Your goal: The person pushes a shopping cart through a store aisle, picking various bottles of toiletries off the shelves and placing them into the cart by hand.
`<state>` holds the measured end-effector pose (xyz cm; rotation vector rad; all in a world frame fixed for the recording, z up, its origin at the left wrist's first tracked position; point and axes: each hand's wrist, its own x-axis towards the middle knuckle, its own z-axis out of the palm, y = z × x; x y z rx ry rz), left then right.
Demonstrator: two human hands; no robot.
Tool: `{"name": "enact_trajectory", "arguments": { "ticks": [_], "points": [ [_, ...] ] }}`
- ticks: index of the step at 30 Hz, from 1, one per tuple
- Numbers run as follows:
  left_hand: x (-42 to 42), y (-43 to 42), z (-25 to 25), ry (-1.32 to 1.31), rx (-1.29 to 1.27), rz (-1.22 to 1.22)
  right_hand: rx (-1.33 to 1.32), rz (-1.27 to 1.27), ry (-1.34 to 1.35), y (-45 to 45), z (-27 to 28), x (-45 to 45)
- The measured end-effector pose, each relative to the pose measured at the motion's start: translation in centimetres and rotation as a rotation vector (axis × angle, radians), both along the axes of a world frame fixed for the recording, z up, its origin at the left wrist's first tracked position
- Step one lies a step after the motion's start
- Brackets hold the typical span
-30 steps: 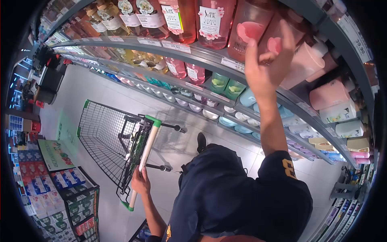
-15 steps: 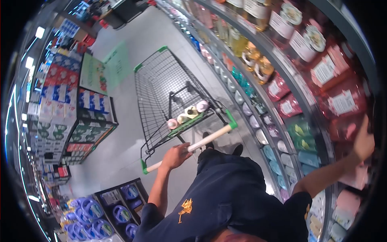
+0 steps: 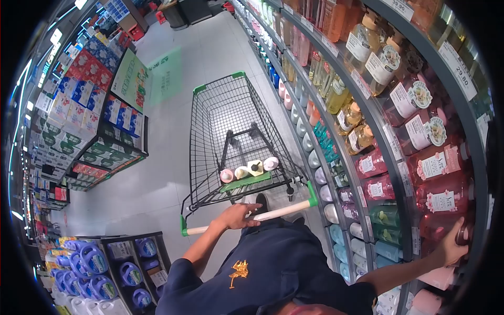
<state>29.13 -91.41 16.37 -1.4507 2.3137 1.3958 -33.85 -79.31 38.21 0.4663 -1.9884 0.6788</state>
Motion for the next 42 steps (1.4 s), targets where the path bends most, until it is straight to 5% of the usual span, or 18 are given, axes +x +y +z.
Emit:
{"name": "enact_trajectory", "arguments": {
  "ticks": [5, 14, 21, 23, 24, 26, 27, 28, 29, 30, 32, 33, 34, 35, 38, 40, 42],
  "points": [
    [-0.1, 0.0, -1.1, 0.018, -0.007, -0.002, -0.165, -0.089, 0.092, -0.8, -1.3, 3.8],
    [-1.0, -0.1, -0.9, 0.071, -0.007, -0.015, -0.190, 0.205, 0.025, -0.1, -3.2, 6.7],
    [-1.4, -0.4, -1.0, 0.011, -0.009, -0.057, 0.125, 0.062, 0.494, 3.0, -3.6, 10.1],
    [-1.8, -0.6, -1.1, 0.013, -0.041, -0.077, -0.234, 0.428, 0.413, 7.0, -5.6, 7.5],
    [-2.1, -0.7, -1.0, -0.002, -0.038, -0.082, -0.217, 0.696, 0.477, 4.9, -2.2, 10.1],
    [-3.0, -0.8, 0.3, -0.003, -0.072, -0.105, -0.461, 0.858, 0.280, 2.5, -1.7, 12.4],
    [-3.5, -0.7, 0.3, 0.017, -0.105, -0.100, -0.314, 0.784, 0.060, 4.7, -3.9, 11.1],
    [-4.0, -0.6, 0.1, 0.075, -0.100, -0.059, -0.402, 1.261, 0.164, 4.3, -6.1, 7.4],
    [-4.7, -0.5, 0.2, 0.127, -0.095, -0.008, -0.445, 0.836, -0.221, 2.8, -5.2, 11.9],
    [-6.1, -0.6, 2.1, 0.146, -0.081, 0.039, -0.845, 0.983, -0.498, 1.7, -7.6, 12.9],
    [-7.0, -0.4, 2.1, 0.258, -0.163, 0.066, -0.674, 1.894, -0.878, -2.1, -8.0, 16.6],
    [-7.4, -0.5, 2.3, 0.313, -0.176, 0.103, -0.692, 1.630, -1.160, -2.7, -9.0, 18.8],
    [-7.9, -0.4, 3.2, 0.351, -0.108, 0.138, -0.683, 1.345, -1.415, -3.2, -10.1, 20.8],
    [-8.3, -0.4, 4.1, 0.388, -0.047, 0.183, -0.603, 1.632, -1.482, -5.6, -9.3, 22.6],
    [-8.9, 0.8, 5.6, 0.580, 0.268, 0.386, -0.416, 1.744, -1.449, -8.6, -11.0, 25.9],
    [-8.1, 1.6, 4.7, 0.828, 0.769, 0.471, 0.004, 1.843, -0.939, -9.5, -10.7, 28.3],
    [-9.1, 2.0, 5.5, 1.112, 1.135, 0.653, 0.060, 1.971, -0.757, -10.9, -11.8, 31.8]
  ]
}}
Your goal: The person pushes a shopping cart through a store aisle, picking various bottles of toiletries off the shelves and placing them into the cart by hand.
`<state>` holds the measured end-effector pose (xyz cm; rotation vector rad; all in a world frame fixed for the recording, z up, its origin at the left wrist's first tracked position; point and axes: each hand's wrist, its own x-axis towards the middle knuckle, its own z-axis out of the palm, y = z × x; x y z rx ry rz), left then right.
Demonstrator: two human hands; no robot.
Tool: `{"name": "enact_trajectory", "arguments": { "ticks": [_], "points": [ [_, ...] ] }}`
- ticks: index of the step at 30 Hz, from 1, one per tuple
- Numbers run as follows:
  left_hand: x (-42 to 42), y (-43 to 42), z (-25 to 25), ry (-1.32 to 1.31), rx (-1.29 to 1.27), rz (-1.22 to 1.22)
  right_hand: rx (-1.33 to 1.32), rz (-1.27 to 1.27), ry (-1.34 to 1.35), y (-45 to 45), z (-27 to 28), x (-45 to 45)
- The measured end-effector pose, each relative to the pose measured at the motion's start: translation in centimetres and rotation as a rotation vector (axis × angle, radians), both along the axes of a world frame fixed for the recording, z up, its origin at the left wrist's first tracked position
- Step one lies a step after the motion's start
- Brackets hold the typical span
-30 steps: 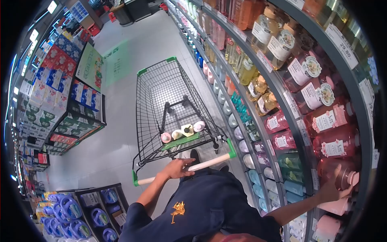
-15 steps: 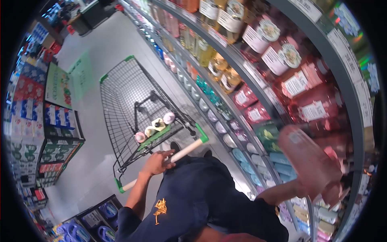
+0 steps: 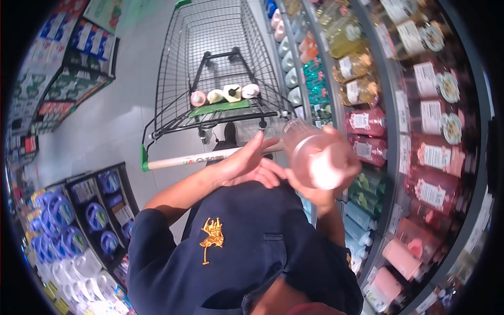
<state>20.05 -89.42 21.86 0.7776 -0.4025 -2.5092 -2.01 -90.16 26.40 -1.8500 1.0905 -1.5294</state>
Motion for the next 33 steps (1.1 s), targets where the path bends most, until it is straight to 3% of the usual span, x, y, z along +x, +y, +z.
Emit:
{"name": "enact_trajectory", "arguments": {
  "ticks": [2, 3, 6, 7, 9, 13, 19, 21, 22, 23, 25, 26, 28, 31, 33],
  "points": [
    [-1.0, -1.3, 3.8, 0.203, 0.350, 0.264, -0.205, 0.137, 0.120, -1.9, -0.8, 3.3],
    [0.0, -1.8, 2.3, 0.313, 0.444, 0.308, -0.261, 0.232, 0.140, -3.0, -1.0, 4.5],
    [3.6, -3.8, -0.2, 0.409, 0.438, 0.446, -0.094, 0.301, 0.452, -4.8, -1.2, 7.3],
    [5.0, -5.0, -0.8, 0.354, 0.436, 0.473, -0.074, 0.316, 0.475, -5.6, -1.8, 8.2],
    [7.2, -8.6, -2.8, -0.067, 0.235, 0.646, 0.158, 0.385, 0.524, -6.4, -2.4, 8.9],
    [16.8, -16.0, -13.2, -0.362, 0.031, 0.628, 0.419, 0.211, 0.689, -6.6, -7.4, 7.2],
    [28.8, -24.4, -25.7, -0.716, 0.157, 0.389, 0.463, -0.120, 0.763, -4.3, -14.1, 4.9],
    [30.5, -25.6, -28.4, -1.119, -0.162, 0.087, 0.490, -0.180, 0.807, -4.6, -13.7, 5.9],
    [29.2, -26.3, -28.1, -1.343, -0.144, 0.055, 0.529, -0.207, 0.822, -5.0, -13.3, 6.5],
    [28.3, -27.2, -27.5, -1.336, -0.138, 0.036, 0.548, -0.213, 0.827, -5.2, -13.4, 6.8],
    [26.8, -29.1, -25.8, -1.608, -0.190, -0.537, 0.526, -0.207, 0.870, -5.5, -13.3, 6.9],
    [27.1, -29.2, -27.8, -1.600, -0.196, -0.549, 0.518, -0.202, 0.832, -5.7, -13.2, 6.9],
    [27.4, -29.1, -31.8, -1.763, -0.393, -0.880, 0.547, -0.210, 0.847, -5.9, -13.0, 7.1],
    [26.4, -28.2, -31.9, -1.680, -0.581, -0.901, 0.566, -0.225, 0.883, -6.0, -13.1, 7.3],
    [26.9, -27.7, -34.6, -1.652, -0.493, -0.814, 0.543, -0.202, 0.809, -6.1, -13.2, 7.2]
  ]
}}
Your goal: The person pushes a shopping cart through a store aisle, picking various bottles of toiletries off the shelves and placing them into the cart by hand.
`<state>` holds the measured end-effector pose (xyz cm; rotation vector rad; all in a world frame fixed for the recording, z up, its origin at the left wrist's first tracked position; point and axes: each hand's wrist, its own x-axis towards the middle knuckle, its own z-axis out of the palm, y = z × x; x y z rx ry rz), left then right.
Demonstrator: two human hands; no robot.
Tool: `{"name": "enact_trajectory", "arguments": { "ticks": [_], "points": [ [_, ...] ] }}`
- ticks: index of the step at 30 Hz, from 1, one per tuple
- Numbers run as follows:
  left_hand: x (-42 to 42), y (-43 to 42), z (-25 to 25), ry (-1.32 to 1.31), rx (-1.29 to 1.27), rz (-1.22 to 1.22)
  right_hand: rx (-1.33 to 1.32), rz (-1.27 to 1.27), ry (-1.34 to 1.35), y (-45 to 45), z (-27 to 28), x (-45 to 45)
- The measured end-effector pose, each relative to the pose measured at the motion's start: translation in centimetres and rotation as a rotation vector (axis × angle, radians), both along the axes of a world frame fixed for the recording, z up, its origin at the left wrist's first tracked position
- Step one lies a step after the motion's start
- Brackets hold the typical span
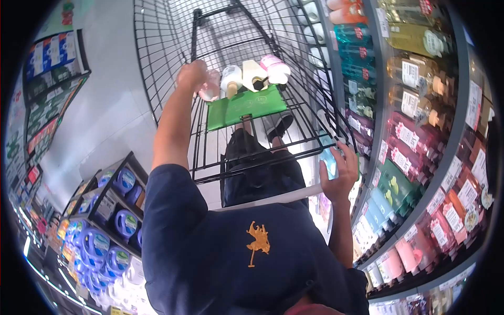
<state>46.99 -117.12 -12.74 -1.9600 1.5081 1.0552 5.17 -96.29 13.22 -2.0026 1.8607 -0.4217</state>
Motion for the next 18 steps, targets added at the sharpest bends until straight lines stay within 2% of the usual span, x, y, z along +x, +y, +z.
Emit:
{"name": "enact_trajectory", "arguments": {
  "ticks": [2, 4, 5, 7, 8, 9, 10, 12, 14, 18],
  "points": [
    [1.1, 0.3, -3.4, -0.063, 0.053, 0.022, -0.039, 0.006, -0.008, -0.1, 0.0, -0.1],
    [0.5, 0.9, -2.3, -0.101, -0.065, -0.223, -0.017, 0.003, 0.032, -0.5, 0.5, 0.0],
    [0.2, 0.8, -0.5, -0.086, -0.022, -0.202, -0.048, -0.010, 0.008, -0.6, 0.6, 0.2],
    [0.0, 1.5, 0.7, -0.076, -0.141, -0.238, -0.144, -0.020, -0.018, -0.6, 0.2, 0.0],
    [0.6, 1.5, -0.2, -0.074, -0.114, -0.331, -0.171, -0.043, -0.048, -0.6, 0.3, -0.1],
    [1.3, 2.1, -1.5, -0.067, -0.215, -0.357, -0.197, -0.056, -0.079, -0.6, 0.5, -0.2],
    [0.6, 2.6, -0.1, -0.029, -0.356, -0.369, -0.235, -0.088, -0.073, -0.3, -0.1, -0.1],
    [-0.2, 2.7, 1.5, 0.110, -0.367, -0.188, -0.313, -0.090, -0.064, 0.1, -0.7, 0.0],
    [-2.5, 3.8, 6.8, 0.245, -0.492, -0.223, -0.315, -0.108, -0.025, -0.2, -1.2, 0.4],
    [-10.8, 8.5, 21.7, 0.766, -0.514, -0.132, -0.260, -0.110, -0.117, -1.0, -1.3, 0.8]
  ]
}}
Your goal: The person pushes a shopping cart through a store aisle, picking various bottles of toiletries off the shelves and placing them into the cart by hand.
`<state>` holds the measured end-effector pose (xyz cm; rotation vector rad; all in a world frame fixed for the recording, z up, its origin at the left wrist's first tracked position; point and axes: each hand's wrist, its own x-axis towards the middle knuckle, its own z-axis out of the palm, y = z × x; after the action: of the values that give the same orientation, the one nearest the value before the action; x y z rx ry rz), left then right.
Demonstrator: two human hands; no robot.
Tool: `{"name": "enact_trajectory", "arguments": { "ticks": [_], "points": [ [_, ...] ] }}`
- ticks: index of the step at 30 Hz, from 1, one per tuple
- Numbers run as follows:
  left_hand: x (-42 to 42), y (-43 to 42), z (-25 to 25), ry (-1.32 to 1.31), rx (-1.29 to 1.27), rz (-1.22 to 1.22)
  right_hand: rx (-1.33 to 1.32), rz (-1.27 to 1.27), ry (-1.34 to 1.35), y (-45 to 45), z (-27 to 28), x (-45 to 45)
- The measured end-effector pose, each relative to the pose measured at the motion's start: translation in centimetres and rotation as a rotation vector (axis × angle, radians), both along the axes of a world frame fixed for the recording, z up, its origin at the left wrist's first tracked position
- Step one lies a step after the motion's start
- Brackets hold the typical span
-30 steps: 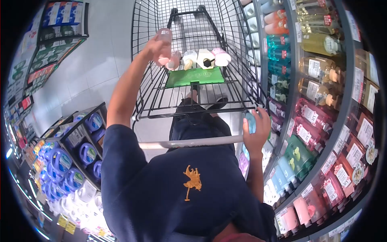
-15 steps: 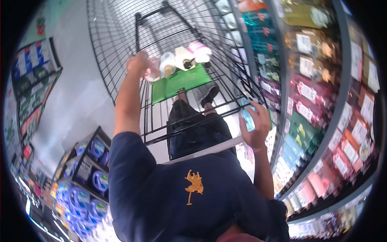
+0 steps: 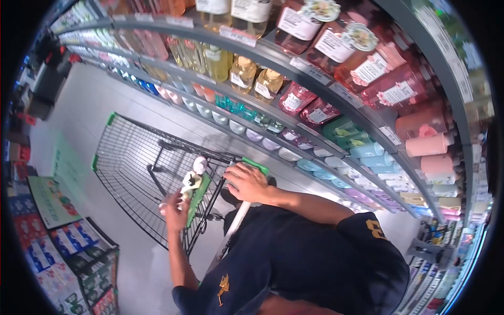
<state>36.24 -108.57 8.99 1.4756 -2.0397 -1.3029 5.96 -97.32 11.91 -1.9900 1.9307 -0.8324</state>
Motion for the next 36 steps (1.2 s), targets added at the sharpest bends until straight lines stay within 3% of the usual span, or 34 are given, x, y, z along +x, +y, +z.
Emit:
{"name": "enact_trajectory", "arguments": {
  "ticks": [2, 6, 10, 12, 14, 20, 26, 29, 36],
  "points": [
    [-3.2, 2.5, 4.6, -0.013, -0.113, -0.056, -0.016, 0.023, -0.026, -0.8, -0.7, 0.1],
    [-7.0, 7.2, 8.7, 0.019, -0.180, -0.086, -0.003, 0.074, -0.136, -2.0, -0.3, -0.2],
    [-8.4, 10.1, 7.6, -0.092, -0.304, -0.185, -0.307, 0.003, -0.452, -3.5, 7.7, -5.1],
    [-8.6, 10.9, 5.6, -0.146, -0.315, -0.233, -0.590, -0.120, -0.379, -4.7, 11.7, -10.1],
    [-9.5, 11.0, 5.2, -0.431, -0.172, -0.206, -0.818, -0.311, -0.304, -5.2, 15.5, -15.0],
    [-9.7, 9.7, 5.7, -0.577, -0.223, -0.216, -1.115, -0.522, -0.088, -4.9, 23.2, -22.7],
    [-9.4, 8.2, 5.5, -0.541, -0.226, -0.209, -1.002, -0.709, -0.020, -6.0, 26.3, -24.6],
    [-8.9, 7.5, 5.4, -0.547, -0.219, -0.208, -0.646, -0.811, 0.026, -6.2, 28.1, -25.6],
    [-8.6, 7.0, 5.3, -0.508, -0.250, -0.203, -0.503, -0.897, -0.030, -7.1, 29.4, -25.7]
  ]
}}
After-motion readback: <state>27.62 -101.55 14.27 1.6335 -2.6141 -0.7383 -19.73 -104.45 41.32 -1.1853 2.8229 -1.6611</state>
